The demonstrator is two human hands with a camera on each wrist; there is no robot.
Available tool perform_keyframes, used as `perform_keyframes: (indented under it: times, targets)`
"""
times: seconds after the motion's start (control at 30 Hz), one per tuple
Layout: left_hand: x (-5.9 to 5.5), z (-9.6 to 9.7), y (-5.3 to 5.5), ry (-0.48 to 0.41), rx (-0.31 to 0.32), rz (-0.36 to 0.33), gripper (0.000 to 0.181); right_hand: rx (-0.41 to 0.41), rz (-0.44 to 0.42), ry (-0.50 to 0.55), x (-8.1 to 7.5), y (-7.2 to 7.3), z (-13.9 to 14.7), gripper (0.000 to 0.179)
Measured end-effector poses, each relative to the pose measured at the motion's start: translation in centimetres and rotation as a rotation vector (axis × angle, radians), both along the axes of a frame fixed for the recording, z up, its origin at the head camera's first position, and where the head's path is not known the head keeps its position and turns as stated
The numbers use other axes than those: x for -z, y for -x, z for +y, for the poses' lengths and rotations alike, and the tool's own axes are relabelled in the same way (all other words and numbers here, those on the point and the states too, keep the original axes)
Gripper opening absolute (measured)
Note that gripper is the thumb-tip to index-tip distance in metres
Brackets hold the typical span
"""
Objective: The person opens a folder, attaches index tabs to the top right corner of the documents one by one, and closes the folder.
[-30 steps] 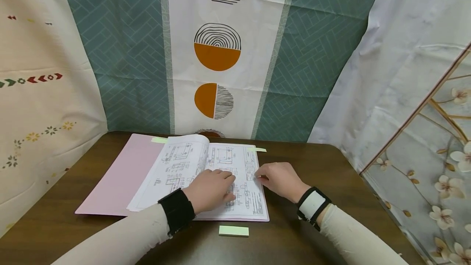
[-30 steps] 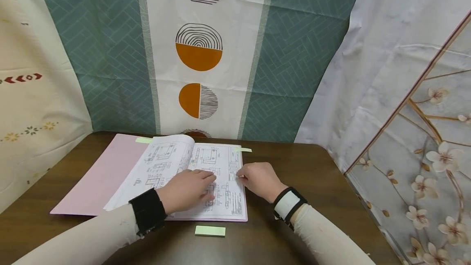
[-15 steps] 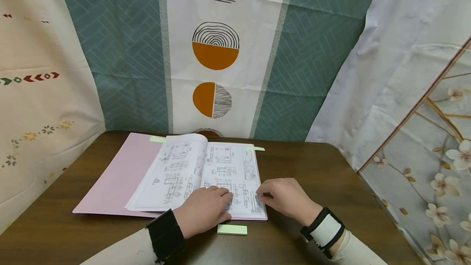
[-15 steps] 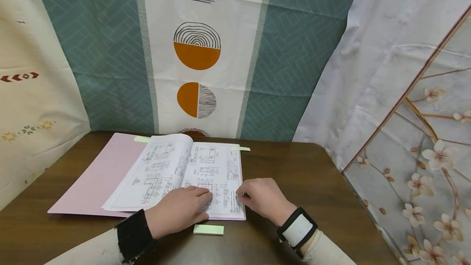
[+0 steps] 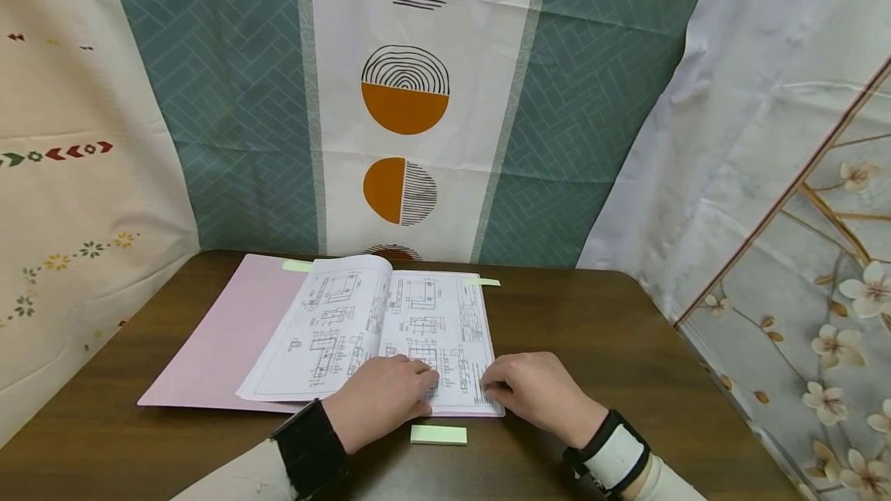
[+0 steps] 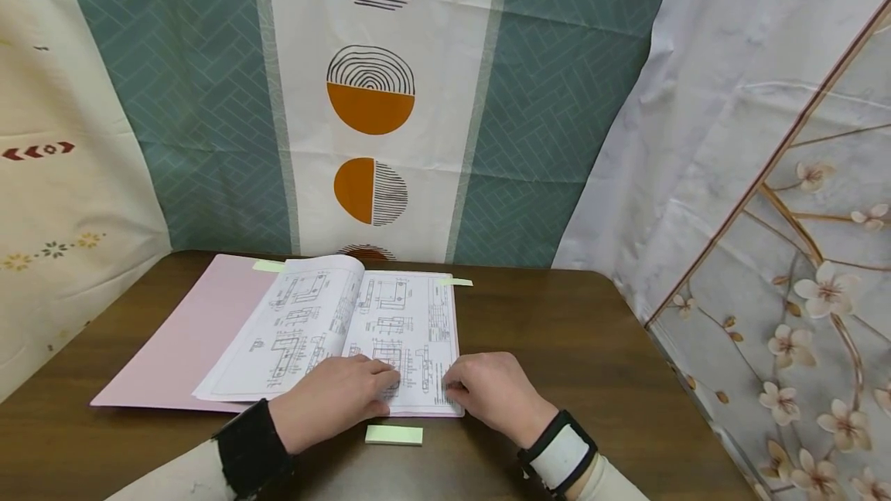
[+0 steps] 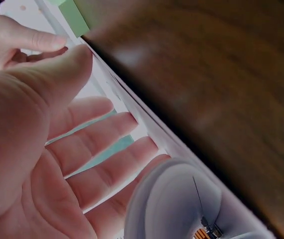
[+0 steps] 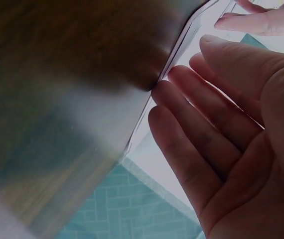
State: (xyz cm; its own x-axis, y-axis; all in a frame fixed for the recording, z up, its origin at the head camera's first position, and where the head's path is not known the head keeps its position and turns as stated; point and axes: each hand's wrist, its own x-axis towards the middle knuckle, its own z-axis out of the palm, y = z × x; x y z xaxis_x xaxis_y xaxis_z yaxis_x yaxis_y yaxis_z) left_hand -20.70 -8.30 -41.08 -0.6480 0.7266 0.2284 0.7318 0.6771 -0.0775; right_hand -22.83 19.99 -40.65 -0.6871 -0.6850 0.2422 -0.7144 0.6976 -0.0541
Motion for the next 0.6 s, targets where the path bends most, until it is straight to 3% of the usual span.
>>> perform_keyframes:
  times: [0.33,0.6]
  targets:
    - [0.08,0.03,0.22,0.024,0.014,0.028,0.038,0.002,0.024,0.014,0.37,-0.32,-0.08,0.015]
    - [0.1,-0.09,0.46,-0.005,0.02,0.004,0.033,-0.021,-0.037,-0.029,-0.28,-0.61,0.0,0.027]
